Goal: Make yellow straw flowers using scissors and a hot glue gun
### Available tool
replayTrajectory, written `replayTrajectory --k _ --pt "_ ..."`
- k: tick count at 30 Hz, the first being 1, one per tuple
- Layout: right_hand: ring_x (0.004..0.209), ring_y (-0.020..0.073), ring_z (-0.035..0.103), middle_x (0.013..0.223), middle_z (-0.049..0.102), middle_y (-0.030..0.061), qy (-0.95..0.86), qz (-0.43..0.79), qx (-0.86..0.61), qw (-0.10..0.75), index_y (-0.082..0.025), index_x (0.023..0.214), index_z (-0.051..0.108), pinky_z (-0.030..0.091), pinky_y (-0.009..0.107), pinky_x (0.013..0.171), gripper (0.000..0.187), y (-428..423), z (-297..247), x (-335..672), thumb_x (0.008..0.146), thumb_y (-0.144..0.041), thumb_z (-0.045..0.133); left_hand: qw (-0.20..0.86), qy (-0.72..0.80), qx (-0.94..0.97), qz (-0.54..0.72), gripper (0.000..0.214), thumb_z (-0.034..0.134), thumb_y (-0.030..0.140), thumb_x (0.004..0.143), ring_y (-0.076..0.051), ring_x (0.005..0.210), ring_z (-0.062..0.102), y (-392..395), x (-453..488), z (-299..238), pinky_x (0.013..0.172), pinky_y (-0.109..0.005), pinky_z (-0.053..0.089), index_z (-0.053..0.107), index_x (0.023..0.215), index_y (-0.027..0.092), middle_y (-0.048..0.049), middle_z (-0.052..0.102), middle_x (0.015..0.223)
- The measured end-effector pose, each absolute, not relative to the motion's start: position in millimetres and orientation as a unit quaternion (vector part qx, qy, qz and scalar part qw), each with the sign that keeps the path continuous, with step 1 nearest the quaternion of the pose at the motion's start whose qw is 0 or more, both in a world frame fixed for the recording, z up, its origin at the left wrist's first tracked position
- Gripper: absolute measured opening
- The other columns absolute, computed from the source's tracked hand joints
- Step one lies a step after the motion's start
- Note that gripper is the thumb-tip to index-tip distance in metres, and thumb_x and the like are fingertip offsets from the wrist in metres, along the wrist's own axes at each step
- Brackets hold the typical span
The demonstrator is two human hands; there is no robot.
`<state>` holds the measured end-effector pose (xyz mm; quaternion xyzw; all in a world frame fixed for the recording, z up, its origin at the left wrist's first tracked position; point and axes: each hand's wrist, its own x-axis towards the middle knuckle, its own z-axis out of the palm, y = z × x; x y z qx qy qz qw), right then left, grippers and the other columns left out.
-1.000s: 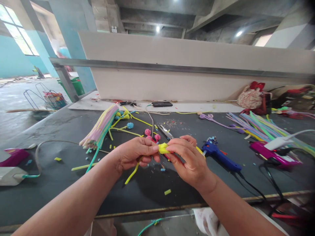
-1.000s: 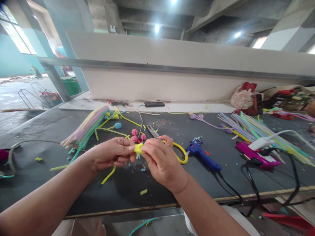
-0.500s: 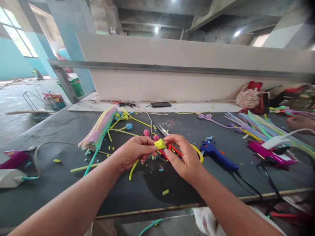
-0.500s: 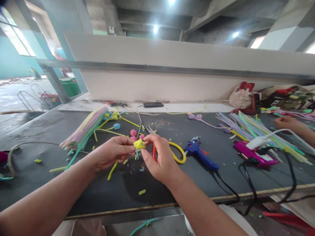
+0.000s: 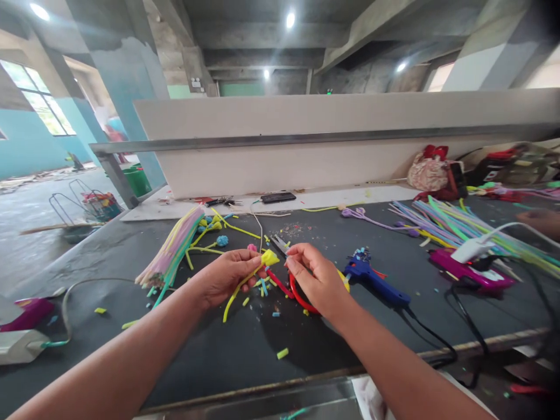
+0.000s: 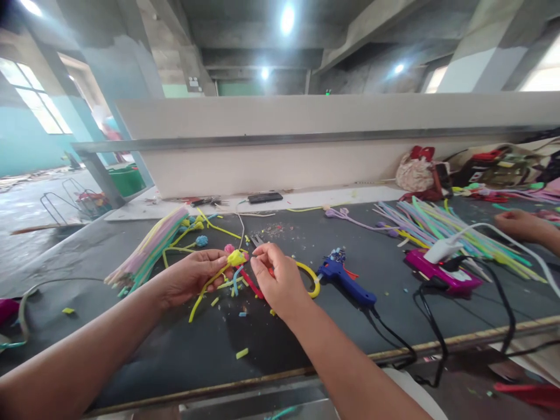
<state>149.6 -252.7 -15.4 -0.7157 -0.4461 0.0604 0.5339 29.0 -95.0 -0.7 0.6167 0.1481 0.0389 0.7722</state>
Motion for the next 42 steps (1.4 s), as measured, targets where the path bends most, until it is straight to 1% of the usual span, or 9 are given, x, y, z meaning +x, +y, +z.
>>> replayTrajectory --k 4,7,13,18,24,29,32,36,42 --pt "0.07 0.0154 0.062 0.075 0.063 0.0006 -0.38 0.215 -0.672 0.598 -0.021 0.091 0.054 0.048 0.027 0.061 0.016 -246 -15 141 0.081 -0.032 0.051 0.748 0.152 0.643 0.068 0.031 0.069 0.039 0.071 -0.003 0.047 0.045 -102 33 -9 0.045 -0.016 0.035 0.063 0.082 0.011 -0.0003 0.057 0.067" --pt "0.071 0.0152 0.062 0.077 0.064 0.0013 -0.359 0.259 -0.652 0.616 -0.02 0.093 0.055 0.049 0.027 0.061 0.018 -244 -15 140 0.08 -0.033 0.052 0.719 0.149 0.674 0.086 0.03 0.066 0.039 0.074 -0.004 0.05 0.047 -106 36 -15 0.045 -0.015 0.034 0.063 0.085 0.011 -0.0007 0.057 0.069" --pt "0.069 0.0156 0.063 0.076 0.066 0.0014 -0.367 0.258 -0.657 0.606 -0.02 0.102 0.054 0.049 0.026 0.059 0.027 -243 -17 141 0.081 -0.037 0.053 0.674 0.162 0.714 0.098 0.032 0.064 0.039 0.074 -0.005 0.049 0.048 -107 35 -17 0.044 -0.016 0.034 0.061 0.089 0.011 -0.0023 0.061 0.072" --pt "0.066 0.0146 0.06 0.074 0.066 0.0008 -0.422 0.184 -0.71 0.532 -0.02 0.09 0.063 0.047 0.025 0.059 0.023 -243 -16 140 0.081 -0.039 0.053 0.664 0.153 0.727 0.089 0.03 0.063 0.038 0.073 -0.006 0.048 0.049 -110 32 -17 0.041 -0.016 0.032 0.06 0.087 0.011 -0.0005 0.06 0.067" --pt "0.058 0.0128 0.058 0.064 0.061 -0.0015 -0.431 0.171 -0.715 0.523 -0.02 0.083 0.063 0.045 0.024 0.056 0.018 -243 -14 135 0.081 -0.034 0.052 0.689 0.162 0.702 0.077 0.028 0.065 0.036 0.072 -0.006 0.045 0.047 -114 30 -17 0.039 -0.016 0.031 0.057 0.085 0.012 0.0014 0.056 0.062" --pt "0.058 0.0117 0.057 0.064 0.061 -0.0019 -0.423 0.189 -0.707 0.534 -0.019 0.083 0.062 0.045 0.023 0.055 0.017 -242 -15 134 0.082 -0.032 0.051 0.748 0.103 0.655 0.012 0.03 0.064 0.036 0.075 -0.004 0.05 0.049 -108 25 -19 0.039 -0.014 0.033 0.061 0.092 0.012 -0.0018 0.057 0.076" --pt "0.059 0.0114 0.056 0.067 0.061 -0.0016 -0.423 0.206 -0.7 0.537 -0.019 0.085 0.061 0.045 0.022 0.055 0.017 -241 -17 133 0.082 -0.032 0.051 0.775 0.101 0.624 -0.002 0.025 0.07 0.03 0.07 -0.003 0.05 0.047 -106 23 -20 0.038 -0.013 0.031 0.065 0.085 0.011 -0.0024 0.058 0.075" --pt "0.061 0.0116 0.056 0.07 0.062 -0.0007 -0.428 0.214 -0.696 0.535 -0.018 0.089 0.06 0.046 0.023 0.058 0.017 -240 -19 132 0.083 -0.032 0.052 0.787 0.144 0.599 0.013 0.02 0.074 0.024 0.065 -0.002 0.048 0.046 -106 23 -19 0.037 -0.012 0.028 0.068 0.076 0.009 -0.0026 0.059 0.069" --pt "0.06 0.0112 0.056 0.067 0.059 -0.0017 -0.41 0.239 -0.688 0.548 -0.018 0.09 0.055 0.046 0.025 0.06 0.016 -239 -18 130 0.082 -0.031 0.053 0.789 0.166 0.59 0.032 0.017 0.077 0.021 0.06 -0.003 0.046 0.045 -105 25 -20 0.038 -0.013 0.026 0.069 0.068 0.008 -0.0014 0.058 0.058"
